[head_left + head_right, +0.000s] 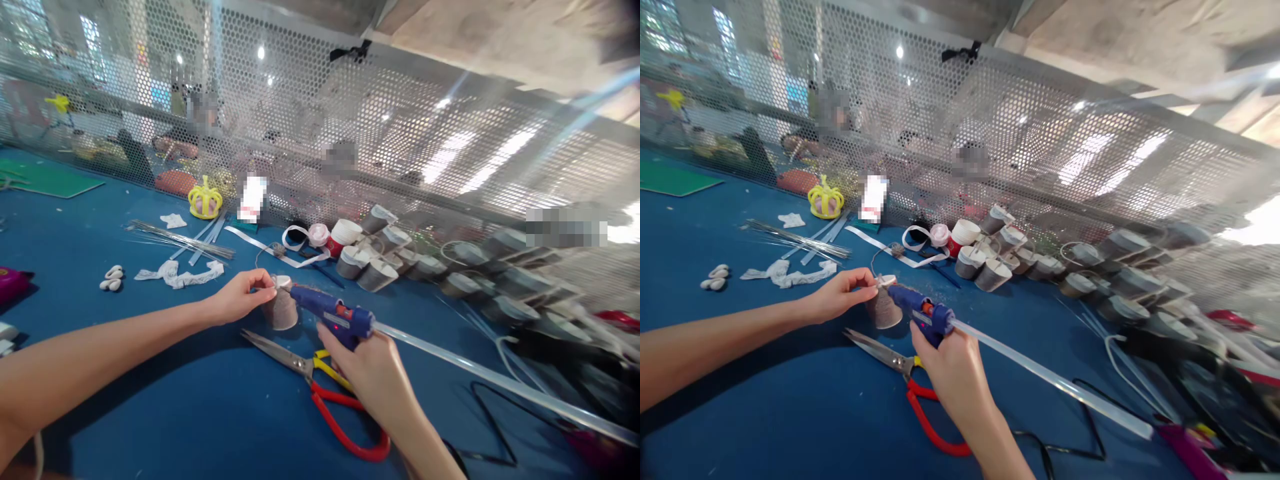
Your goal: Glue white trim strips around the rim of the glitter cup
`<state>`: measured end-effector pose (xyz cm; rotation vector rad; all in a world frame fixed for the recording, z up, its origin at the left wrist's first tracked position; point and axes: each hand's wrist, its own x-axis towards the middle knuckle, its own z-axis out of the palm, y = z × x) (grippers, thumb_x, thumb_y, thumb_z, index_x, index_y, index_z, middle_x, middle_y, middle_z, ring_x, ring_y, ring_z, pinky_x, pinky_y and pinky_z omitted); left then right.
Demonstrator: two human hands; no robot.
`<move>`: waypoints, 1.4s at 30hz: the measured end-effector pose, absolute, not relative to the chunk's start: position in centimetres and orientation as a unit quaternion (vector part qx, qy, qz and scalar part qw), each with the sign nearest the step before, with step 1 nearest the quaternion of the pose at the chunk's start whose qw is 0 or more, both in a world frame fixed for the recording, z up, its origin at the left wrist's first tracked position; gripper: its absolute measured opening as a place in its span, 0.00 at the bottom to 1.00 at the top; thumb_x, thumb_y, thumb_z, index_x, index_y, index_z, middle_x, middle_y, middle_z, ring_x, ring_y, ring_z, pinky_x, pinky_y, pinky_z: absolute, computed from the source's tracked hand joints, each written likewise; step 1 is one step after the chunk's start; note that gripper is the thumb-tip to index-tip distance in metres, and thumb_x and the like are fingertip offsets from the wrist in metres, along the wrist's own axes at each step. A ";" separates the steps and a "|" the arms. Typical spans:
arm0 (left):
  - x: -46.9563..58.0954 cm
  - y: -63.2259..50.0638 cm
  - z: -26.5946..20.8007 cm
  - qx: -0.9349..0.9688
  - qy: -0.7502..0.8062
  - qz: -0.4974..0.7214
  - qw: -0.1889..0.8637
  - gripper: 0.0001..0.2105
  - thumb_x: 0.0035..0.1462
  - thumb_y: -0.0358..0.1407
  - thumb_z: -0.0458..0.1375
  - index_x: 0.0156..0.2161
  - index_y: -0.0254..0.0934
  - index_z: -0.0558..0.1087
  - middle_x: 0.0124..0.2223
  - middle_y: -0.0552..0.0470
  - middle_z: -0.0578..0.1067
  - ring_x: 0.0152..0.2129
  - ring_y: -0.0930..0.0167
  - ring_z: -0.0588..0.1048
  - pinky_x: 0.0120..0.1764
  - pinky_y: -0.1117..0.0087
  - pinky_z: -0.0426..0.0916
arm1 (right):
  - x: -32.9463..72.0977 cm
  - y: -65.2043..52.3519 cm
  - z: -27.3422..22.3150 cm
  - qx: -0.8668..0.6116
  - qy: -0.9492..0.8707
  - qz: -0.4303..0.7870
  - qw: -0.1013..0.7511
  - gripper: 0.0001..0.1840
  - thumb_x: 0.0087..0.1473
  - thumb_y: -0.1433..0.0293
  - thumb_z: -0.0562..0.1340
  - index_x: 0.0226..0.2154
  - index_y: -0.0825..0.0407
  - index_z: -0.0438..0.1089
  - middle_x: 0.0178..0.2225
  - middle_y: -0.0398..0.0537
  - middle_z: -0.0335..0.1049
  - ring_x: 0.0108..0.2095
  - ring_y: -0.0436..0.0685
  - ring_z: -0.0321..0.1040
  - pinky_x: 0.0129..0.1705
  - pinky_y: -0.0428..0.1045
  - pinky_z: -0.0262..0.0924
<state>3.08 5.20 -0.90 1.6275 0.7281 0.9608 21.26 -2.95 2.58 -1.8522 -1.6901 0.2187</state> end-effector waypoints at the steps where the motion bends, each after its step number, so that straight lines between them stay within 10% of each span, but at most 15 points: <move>1: 3.1 5.2 -0.9 0.681 0.303 0.402 0.532 0.06 0.49 0.33 0.51 0.25 0.33 0.60 0.24 0.56 0.65 0.23 0.77 0.64 0.29 0.75 0.60 | 21.3 -2.9 2.7 -0.702 -0.638 0.078 0.307 0.14 0.40 0.58 0.56 0.16 0.52 0.61 0.11 0.44 0.63 0.18 0.55 0.64 0.18 0.46 0.57; 42: 2.4 6.0 -1.2 0.711 0.292 0.379 0.516 0.06 0.49 0.34 0.51 0.26 0.34 0.61 0.25 0.56 0.64 0.23 0.77 0.62 0.30 0.75 0.58 | 20.9 -3.0 3.8 -0.733 -0.575 0.173 0.319 0.14 0.40 0.59 0.57 0.15 0.53 0.61 0.07 0.40 0.58 0.10 0.50 0.57 0.14 0.45 0.54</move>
